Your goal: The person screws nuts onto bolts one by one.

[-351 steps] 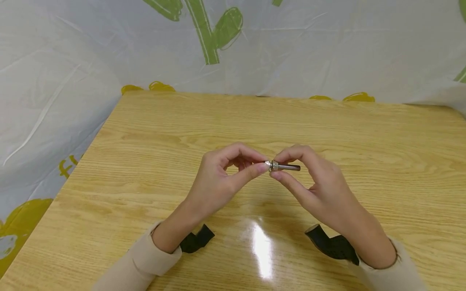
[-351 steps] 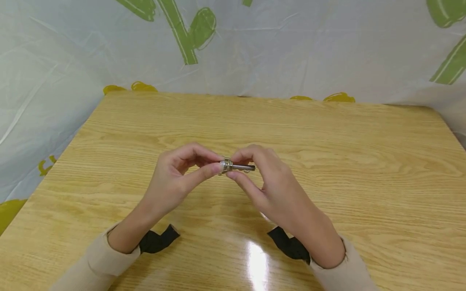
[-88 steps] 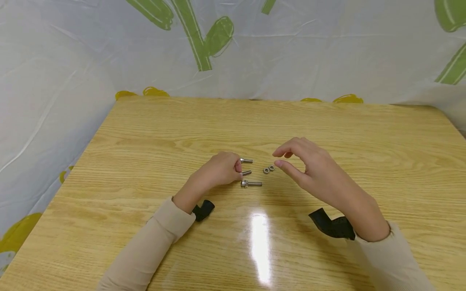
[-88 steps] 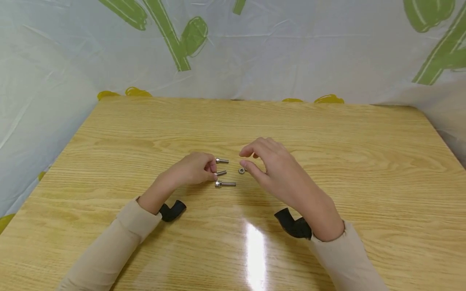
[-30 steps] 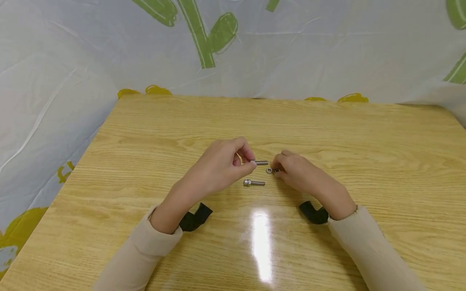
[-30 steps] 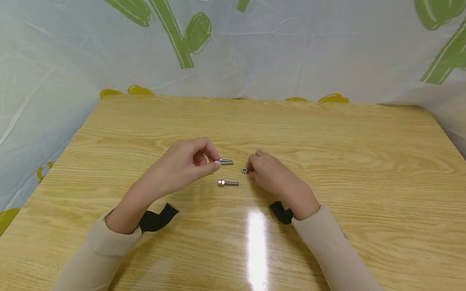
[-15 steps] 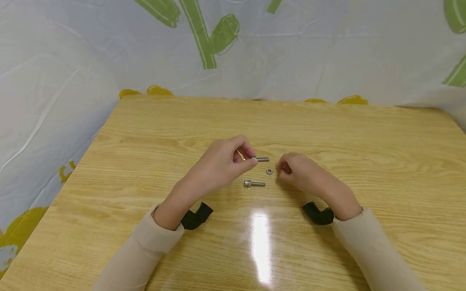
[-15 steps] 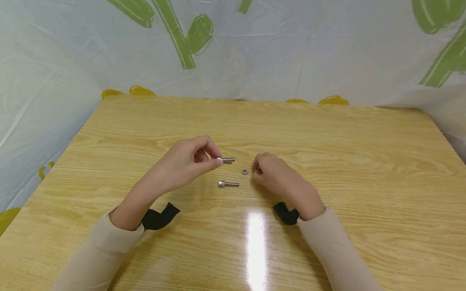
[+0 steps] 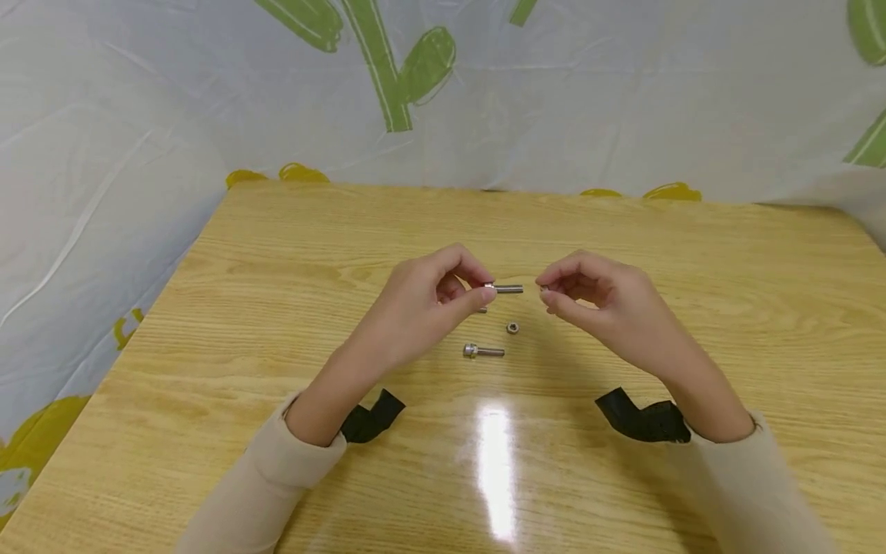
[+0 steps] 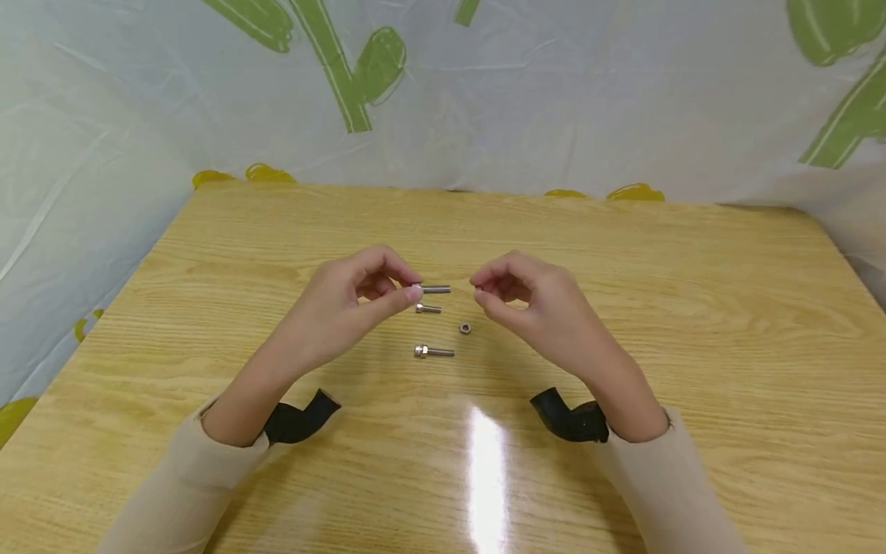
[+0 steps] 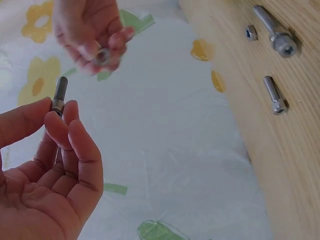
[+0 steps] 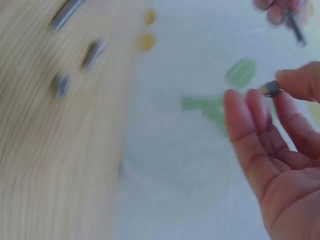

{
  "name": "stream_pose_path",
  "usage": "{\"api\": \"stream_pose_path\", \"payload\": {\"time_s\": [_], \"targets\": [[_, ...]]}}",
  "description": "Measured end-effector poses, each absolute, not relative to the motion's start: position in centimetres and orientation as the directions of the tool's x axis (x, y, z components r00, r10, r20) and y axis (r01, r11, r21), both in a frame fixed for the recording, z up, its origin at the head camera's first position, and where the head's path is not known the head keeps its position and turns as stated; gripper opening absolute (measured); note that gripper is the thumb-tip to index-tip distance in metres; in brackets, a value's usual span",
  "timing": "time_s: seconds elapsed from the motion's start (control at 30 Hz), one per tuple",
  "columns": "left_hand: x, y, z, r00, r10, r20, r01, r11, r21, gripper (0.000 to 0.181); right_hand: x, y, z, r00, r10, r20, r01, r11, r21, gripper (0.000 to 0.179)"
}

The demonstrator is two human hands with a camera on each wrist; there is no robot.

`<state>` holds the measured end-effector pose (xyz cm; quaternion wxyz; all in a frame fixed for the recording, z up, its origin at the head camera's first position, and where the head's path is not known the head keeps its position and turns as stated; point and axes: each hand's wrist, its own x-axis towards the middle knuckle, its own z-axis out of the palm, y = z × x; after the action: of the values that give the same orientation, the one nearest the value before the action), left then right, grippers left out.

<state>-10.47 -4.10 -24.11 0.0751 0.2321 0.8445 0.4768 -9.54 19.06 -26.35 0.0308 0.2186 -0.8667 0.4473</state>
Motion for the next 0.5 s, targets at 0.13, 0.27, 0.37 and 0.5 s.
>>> {"api": "stream_pose_path", "payload": {"time_s": [0.13, 0.27, 0.37, 0.5], "targets": [[-9.8, -3.9, -23.8, -0.88, 0.455, 0.136, 0.344, 0.412, 0.844, 0.011, -8.4, 18.6, -25.6, -0.887, -0.35, 0.301, -0.411, 0.301, -0.861, 0.015], [-9.4, -3.8, -23.6, -0.877, 0.447, 0.179, 0.367, 0.381, 0.848, 0.009, -7.7, 18.1, -25.3, -0.889, -0.321, 0.326, -0.377, 0.11, -0.92, 0.018], [-9.2, -3.8, -23.4, -0.873, 0.443, 0.203, 0.38, 0.358, 0.853, 0.009, -7.3, 17.6, -25.2, -0.894, -0.288, 0.344, -0.372, 0.05, -0.927, 0.019], [-8.9, -3.8, -23.3, -0.87, 0.437, 0.228, 0.393, 0.335, 0.857, 0.009, -6.9, 17.1, -25.3, -0.893, -0.252, 0.374, -0.389, 0.011, -0.921, 0.022]]}}
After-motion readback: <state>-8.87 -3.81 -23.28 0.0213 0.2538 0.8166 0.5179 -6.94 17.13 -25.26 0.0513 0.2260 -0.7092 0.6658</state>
